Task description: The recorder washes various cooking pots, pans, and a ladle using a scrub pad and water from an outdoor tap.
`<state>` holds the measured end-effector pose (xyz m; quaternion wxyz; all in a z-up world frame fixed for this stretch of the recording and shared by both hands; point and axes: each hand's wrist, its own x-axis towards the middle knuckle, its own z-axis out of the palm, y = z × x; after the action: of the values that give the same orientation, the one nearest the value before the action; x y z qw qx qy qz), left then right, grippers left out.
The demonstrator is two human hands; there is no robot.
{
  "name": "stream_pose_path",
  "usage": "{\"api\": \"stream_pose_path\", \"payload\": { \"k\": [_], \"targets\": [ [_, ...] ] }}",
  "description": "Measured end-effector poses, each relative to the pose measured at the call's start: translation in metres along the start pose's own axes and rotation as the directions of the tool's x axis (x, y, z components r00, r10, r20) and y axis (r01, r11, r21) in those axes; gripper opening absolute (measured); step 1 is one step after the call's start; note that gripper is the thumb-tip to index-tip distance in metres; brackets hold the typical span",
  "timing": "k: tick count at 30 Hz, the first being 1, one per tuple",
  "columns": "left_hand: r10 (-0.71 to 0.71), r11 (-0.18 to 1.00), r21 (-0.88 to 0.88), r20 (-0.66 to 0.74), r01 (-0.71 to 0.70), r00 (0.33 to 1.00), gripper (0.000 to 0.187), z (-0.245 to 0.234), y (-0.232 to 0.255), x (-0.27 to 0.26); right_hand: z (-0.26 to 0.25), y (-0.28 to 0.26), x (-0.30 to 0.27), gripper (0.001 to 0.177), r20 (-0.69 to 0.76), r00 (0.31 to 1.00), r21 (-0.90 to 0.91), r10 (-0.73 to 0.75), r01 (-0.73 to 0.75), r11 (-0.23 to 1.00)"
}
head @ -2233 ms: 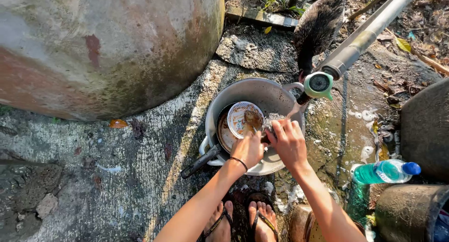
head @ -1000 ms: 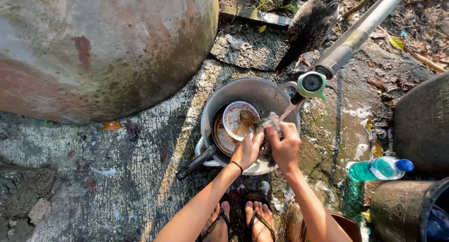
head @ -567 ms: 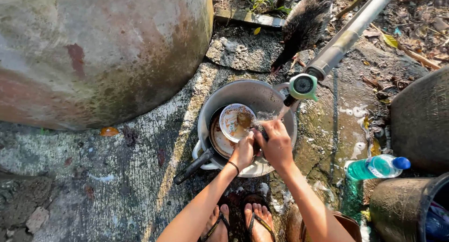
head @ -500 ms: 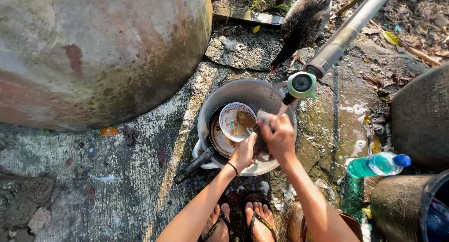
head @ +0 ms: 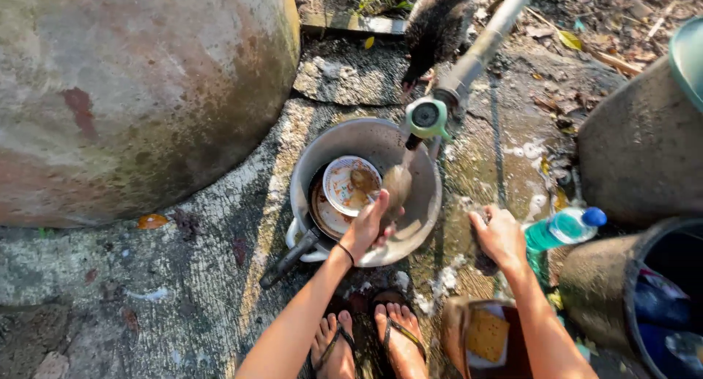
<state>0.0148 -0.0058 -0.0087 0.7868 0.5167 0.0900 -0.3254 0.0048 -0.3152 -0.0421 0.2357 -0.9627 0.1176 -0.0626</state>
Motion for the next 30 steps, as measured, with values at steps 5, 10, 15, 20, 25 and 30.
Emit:
{"api": "stream_pose_path", "payload": {
  "k": [5,10,15,20,25,30],
  "targets": [
    [0.164,0.944,0.289,0.013,-0.161,0.986,0.062,0.012,-0.002,0.004,-0.046,0.031,-0.057,0.044,-0.042,0.91,0.005,-0.412,0.412,0.911],
    [0.234,0.839,0.496,0.038,-0.222,0.971,0.056,0.034,0.013,-0.025,-0.053,0.07,-0.173,0.029,0.533,0.84,-0.387,-0.101,0.349,0.854],
    [0.176,0.879,0.432,0.102,-0.203,0.979,0.055,0.047,-0.013,-0.039,0.05,0.138,-0.222,0.03,0.746,0.665,-0.504,0.034,0.53,0.682],
    [0.098,0.964,0.232,0.147,-0.131,0.984,0.043,0.053,-0.028,-0.057,0.094,0.186,-0.217,0.074,0.433,0.816,-0.538,-0.384,0.575,0.616],
    [0.083,0.949,0.296,0.104,-0.111,0.991,0.043,0.049,-0.038,-0.058,0.024,0.163,-0.227,0.028,0.641,0.763,-0.409,-0.082,0.43,0.805],
    [0.09,0.939,0.326,0.069,-0.107,0.994,0.048,0.053,-0.032,-0.067,-0.029,0.17,-0.228,0.063,0.179,0.788,0.22,-0.589,0.551,0.805]
  ]
}}
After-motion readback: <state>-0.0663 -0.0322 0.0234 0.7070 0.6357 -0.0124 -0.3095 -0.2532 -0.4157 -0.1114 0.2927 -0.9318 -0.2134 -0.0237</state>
